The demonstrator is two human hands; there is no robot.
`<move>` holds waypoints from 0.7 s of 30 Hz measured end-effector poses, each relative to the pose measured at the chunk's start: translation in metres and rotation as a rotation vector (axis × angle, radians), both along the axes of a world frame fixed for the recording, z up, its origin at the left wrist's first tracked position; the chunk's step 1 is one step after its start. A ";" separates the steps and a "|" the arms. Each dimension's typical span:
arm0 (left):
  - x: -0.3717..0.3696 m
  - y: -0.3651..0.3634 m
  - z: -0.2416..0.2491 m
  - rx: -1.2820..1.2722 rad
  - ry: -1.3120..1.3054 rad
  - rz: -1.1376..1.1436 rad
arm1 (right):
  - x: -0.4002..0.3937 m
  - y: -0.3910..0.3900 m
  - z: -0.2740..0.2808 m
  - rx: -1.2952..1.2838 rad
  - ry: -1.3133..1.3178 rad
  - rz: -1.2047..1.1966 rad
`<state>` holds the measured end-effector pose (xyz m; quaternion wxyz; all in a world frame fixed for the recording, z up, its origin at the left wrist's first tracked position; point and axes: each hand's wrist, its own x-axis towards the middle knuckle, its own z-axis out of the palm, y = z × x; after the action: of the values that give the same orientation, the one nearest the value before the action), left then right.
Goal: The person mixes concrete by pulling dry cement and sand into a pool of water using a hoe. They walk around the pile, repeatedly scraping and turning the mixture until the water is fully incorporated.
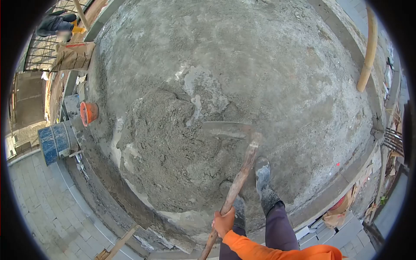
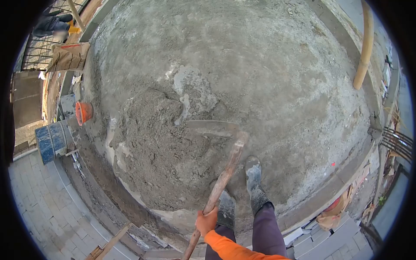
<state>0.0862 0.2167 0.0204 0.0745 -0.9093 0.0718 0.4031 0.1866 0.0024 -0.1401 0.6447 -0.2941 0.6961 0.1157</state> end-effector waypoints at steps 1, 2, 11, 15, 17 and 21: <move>-0.001 -0.033 -0.044 -0.091 -0.056 0.015 | 0.020 -0.051 -0.012 -0.050 -0.029 -0.042; 0.005 -0.069 -0.077 -0.171 -0.107 0.041 | 0.029 -0.092 -0.045 -0.179 -0.106 0.003; 0.152 -0.295 -0.223 -0.576 -0.103 0.257 | 0.143 -0.335 -0.219 -0.443 -0.008 0.320; 0.169 -0.185 -0.204 -0.505 0.150 0.251 | 0.140 -0.227 -0.196 -0.315 0.311 0.333; 0.142 -0.106 -0.191 -0.427 0.190 0.199 | 0.093 -0.150 -0.217 -0.239 0.287 0.218; 0.135 0.012 -0.116 -0.228 0.139 0.069 | 0.063 0.016 -0.176 -0.032 0.311 0.236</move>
<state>0.2209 0.2284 -0.0955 -0.0484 -0.8836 0.0910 0.4567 0.2493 0.0180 -0.3166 0.5067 -0.3625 0.7496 0.2236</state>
